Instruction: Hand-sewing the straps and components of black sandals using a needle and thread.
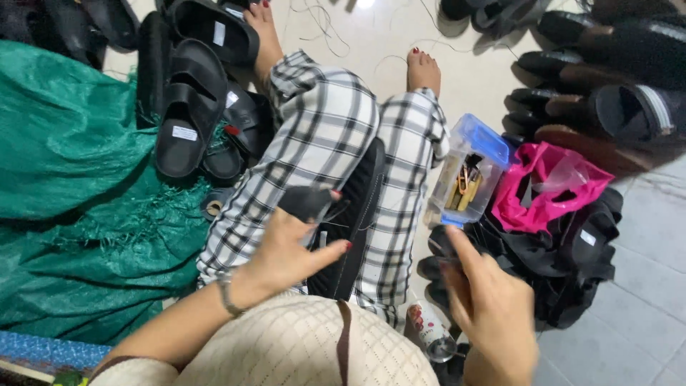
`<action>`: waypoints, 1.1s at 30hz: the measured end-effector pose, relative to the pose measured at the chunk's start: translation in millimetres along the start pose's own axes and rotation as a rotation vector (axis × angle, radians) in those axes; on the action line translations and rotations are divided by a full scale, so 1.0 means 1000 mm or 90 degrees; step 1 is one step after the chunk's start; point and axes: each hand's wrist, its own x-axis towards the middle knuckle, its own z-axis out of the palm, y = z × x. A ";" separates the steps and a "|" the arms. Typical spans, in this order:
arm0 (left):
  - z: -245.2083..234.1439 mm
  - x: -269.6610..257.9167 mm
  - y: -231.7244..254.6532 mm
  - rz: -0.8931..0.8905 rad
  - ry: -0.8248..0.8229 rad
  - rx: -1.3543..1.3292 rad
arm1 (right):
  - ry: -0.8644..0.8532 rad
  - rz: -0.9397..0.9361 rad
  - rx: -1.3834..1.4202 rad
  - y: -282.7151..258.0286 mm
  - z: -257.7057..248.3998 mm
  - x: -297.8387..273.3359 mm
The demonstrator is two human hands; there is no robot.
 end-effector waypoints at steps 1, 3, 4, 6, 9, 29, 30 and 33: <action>-0.013 0.004 0.007 -0.078 0.040 -0.082 | -0.025 0.026 0.227 -0.003 0.008 0.006; -0.036 0.010 0.004 -0.147 0.076 -0.162 | -0.036 0.056 0.453 -0.008 0.025 0.015; -0.047 0.005 -0.003 -0.099 0.147 0.020 | -0.056 -0.034 0.393 -0.012 0.034 0.017; -0.064 0.000 -0.012 -0.047 0.212 0.209 | -0.072 -0.123 0.336 -0.020 0.047 0.022; -0.070 0.011 -0.011 0.011 0.078 0.330 | 0.008 -0.220 0.223 -0.023 0.048 0.035; -0.019 0.043 -0.020 0.234 -0.094 0.308 | -0.018 -0.264 0.105 -0.041 0.015 0.048; -0.019 0.044 -0.022 0.237 -0.094 0.307 | -0.016 -0.261 0.103 -0.039 0.015 0.051; -0.019 0.043 -0.024 0.241 -0.089 0.295 | -0.005 -0.281 0.172 -0.033 0.013 0.054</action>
